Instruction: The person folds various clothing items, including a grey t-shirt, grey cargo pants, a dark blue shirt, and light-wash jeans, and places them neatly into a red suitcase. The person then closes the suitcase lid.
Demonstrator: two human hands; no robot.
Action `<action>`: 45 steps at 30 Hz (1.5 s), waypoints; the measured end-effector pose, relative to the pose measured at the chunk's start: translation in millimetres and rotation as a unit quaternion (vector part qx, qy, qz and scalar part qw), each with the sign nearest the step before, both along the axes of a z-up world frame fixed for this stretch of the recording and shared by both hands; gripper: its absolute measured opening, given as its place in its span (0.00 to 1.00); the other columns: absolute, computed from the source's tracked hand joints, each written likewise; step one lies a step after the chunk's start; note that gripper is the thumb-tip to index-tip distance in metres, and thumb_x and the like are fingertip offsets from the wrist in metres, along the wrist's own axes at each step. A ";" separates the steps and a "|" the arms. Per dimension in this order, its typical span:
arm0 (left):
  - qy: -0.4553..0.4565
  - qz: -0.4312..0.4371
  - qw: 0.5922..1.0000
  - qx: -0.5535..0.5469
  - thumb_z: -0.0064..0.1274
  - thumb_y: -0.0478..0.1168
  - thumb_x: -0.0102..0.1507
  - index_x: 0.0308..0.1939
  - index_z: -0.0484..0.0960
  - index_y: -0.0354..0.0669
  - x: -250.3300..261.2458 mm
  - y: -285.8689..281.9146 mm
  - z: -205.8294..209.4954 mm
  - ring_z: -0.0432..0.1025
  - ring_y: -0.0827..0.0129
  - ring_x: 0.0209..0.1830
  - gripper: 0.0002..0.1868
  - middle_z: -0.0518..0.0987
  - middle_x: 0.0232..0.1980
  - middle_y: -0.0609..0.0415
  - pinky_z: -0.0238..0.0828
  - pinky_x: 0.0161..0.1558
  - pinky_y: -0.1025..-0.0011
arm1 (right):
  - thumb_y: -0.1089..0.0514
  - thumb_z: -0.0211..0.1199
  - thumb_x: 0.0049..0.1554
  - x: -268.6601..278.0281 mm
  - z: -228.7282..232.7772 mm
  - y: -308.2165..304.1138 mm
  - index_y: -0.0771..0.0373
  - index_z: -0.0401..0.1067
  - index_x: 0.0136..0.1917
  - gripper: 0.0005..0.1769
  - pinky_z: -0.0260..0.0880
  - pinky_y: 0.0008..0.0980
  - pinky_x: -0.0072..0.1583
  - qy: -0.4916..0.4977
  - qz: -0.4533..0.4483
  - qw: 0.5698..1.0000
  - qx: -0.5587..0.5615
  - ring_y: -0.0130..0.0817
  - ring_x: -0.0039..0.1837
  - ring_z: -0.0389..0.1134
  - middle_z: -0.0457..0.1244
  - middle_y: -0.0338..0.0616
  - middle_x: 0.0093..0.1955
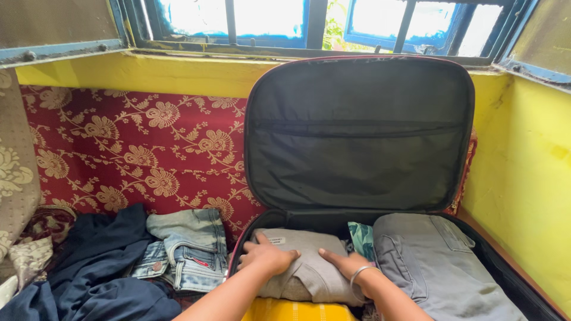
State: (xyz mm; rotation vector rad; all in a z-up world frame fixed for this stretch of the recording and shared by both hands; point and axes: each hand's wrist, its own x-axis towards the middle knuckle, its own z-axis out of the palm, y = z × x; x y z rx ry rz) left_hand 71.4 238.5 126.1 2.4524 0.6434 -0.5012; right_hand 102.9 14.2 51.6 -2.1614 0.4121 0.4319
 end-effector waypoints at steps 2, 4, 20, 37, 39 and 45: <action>-0.031 0.009 0.999 -0.010 0.67 0.71 0.51 0.82 0.37 0.53 -10.0 1.6 5.4 0.58 0.44 0.76 0.70 0.56 0.78 0.39 0.59 0.72 0.50 | 0.32 0.73 0.41 -6.8 12.7 3.2 0.68 0.67 0.71 0.54 0.71 0.37 0.65 -0.056 -0.016 0.998 0.030 0.45 0.64 0.73 0.69 0.57 0.65; -0.076 0.010 0.997 -0.016 0.68 0.70 0.50 0.81 0.41 0.52 -15.8 2.8 6.9 0.61 0.44 0.74 0.69 0.60 0.76 0.39 0.61 0.70 0.52 | 0.38 0.76 0.42 -10.6 23.1 6.6 0.67 0.60 0.73 0.55 0.72 0.37 0.63 -0.114 -0.025 0.992 0.053 0.45 0.63 0.74 0.67 0.57 0.65; -0.328 -0.189 0.889 0.258 0.51 0.47 0.61 0.69 0.62 0.39 4.5 10.7 -52.3 0.55 0.46 0.75 0.34 0.57 0.73 0.37 0.52 0.71 0.54 | 0.34 0.72 0.53 27.3 -26.2 -11.8 0.69 0.55 0.74 0.51 0.63 0.39 0.72 -0.203 0.077 0.964 -0.154 0.55 0.72 0.63 0.59 0.65 0.71; -0.127 -0.215 0.968 -0.013 0.51 0.72 0.56 0.81 0.53 0.56 22.1 21.9 -24.3 0.44 0.52 0.84 0.54 0.45 0.84 0.41 0.46 0.79 0.65 | 0.53 0.42 0.66 11.5 -31.9 -3.9 0.53 0.50 0.81 0.31 0.44 0.48 0.78 -0.168 0.437 0.786 -0.405 0.69 0.83 0.33 0.30 0.62 0.87; -0.096 -0.202 0.974 -0.015 0.51 0.72 0.57 0.81 0.53 0.57 24.6 18.0 -11.5 0.46 0.51 0.84 0.54 0.45 0.84 0.39 0.48 0.80 0.63 | 0.46 0.42 0.68 -10.4 8.1 6.7 0.56 0.48 0.82 0.32 0.52 0.47 0.76 -0.101 0.351 0.860 -0.356 0.62 0.80 0.46 0.45 0.66 0.80; -0.239 -0.172 0.931 0.215 0.55 0.54 0.62 0.65 0.74 0.50 15.3 -47.5 -6.0 0.62 0.53 0.73 0.29 0.68 0.70 0.46 0.52 0.73 0.44 | 0.43 0.62 0.57 -30.8 145.7 -48.3 0.58 0.68 0.67 0.29 0.65 0.44 0.69 -0.136 0.325 0.806 -0.477 0.52 0.71 0.64 0.61 0.55 0.69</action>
